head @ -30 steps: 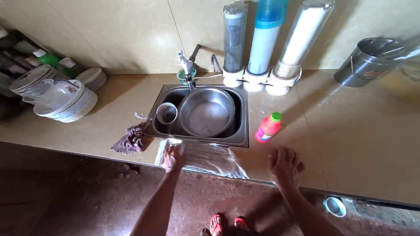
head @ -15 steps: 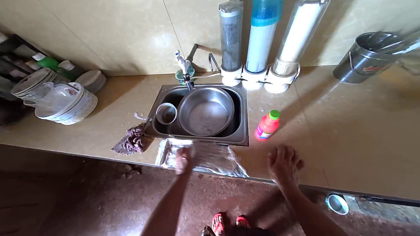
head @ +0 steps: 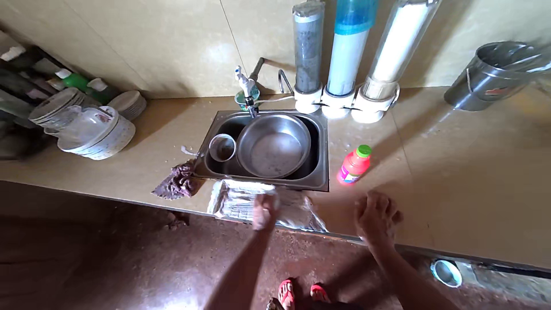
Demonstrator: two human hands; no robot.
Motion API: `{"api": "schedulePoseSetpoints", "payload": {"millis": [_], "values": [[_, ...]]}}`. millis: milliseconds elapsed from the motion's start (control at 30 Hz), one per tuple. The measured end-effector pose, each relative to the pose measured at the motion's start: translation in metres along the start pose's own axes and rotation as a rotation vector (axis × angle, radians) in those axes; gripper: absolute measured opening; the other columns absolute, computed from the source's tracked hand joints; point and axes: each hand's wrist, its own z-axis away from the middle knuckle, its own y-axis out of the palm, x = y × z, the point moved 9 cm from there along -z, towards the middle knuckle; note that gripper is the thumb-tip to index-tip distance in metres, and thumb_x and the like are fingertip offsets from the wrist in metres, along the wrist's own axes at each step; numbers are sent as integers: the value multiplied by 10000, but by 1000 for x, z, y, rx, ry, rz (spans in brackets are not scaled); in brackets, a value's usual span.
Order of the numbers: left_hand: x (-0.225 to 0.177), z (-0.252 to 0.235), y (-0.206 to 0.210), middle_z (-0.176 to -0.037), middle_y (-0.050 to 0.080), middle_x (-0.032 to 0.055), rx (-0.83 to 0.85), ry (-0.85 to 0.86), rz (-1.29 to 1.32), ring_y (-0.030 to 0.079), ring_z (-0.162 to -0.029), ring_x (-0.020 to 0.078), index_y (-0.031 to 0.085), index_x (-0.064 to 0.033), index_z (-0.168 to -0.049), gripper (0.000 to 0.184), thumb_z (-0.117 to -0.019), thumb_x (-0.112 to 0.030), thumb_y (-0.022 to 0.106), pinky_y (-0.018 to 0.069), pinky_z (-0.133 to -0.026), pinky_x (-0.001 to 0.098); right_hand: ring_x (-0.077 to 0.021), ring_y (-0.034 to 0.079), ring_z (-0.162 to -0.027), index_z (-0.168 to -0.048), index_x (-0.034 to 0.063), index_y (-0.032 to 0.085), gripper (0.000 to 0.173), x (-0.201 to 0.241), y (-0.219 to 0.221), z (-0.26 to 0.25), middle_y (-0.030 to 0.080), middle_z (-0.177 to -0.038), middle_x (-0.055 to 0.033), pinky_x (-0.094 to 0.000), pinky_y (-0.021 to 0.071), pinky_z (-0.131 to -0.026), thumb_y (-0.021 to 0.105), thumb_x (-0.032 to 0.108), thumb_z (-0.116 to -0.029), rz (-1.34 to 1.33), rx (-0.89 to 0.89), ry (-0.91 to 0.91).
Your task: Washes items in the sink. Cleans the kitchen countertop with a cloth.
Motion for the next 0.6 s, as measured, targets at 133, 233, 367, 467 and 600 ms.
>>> {"api": "schedulePoseSetpoints", "payload": {"millis": [133, 233, 367, 467, 600], "values": [[-36, 14, 13, -1128, 722, 262, -47, 255, 82, 651, -1157, 449, 758, 32, -1128, 283, -933, -156, 676, 487, -1048, 532, -547, 396, -1404, -1398, -21, 558, 538, -1, -4, 1, 490, -1474, -309, -761, 291, -1056, 501, 343, -1007, -32, -64, -63], [66, -8, -28, -1332, 628, 286, -1, -73, -10, 548, -1324, 436, 670, 36, -1291, 396, -994, -223, 631, 396, -1149, 524, -539, 381, -1420, -1420, -10, 544, 566, -2, 0, 0, 479, -1495, -292, -756, 287, -1068, 490, 374, -1009, -22, -48, -50], [125, -15, -67, -1415, 567, 281, 76, -252, -104, 485, -1378, 447, 615, 23, -1356, 396, -1021, -187, 594, 352, -1165, 565, -533, 355, -1441, -1433, -6, 539, 592, -3, 1, 1, 456, -1516, -294, -753, 274, -1078, 461, 399, -1008, -5, -36, -43], [136, -10, -96, -1376, 565, 335, -125, -244, -19, 509, -1337, 489, 624, 65, -1315, 386, -986, -137, 633, 393, -1126, 592, -571, 370, -1413, -1401, -31, 561, 590, 0, -2, 1, 475, -1486, -317, -777, 286, -1048, 469, 395, -1004, -15, -69, -64], [149, -24, -77, -1453, 474, 370, -115, -252, -116, 411, -1396, 539, 530, 89, -1406, 494, -992, -165, 621, 314, -1169, 614, -570, 377, -1408, -1412, -28, 551, 590, 2, -1, 1, 486, -1479, -309, -775, 290, -1043, 460, 386, -1001, 7, -64, -49]]}}
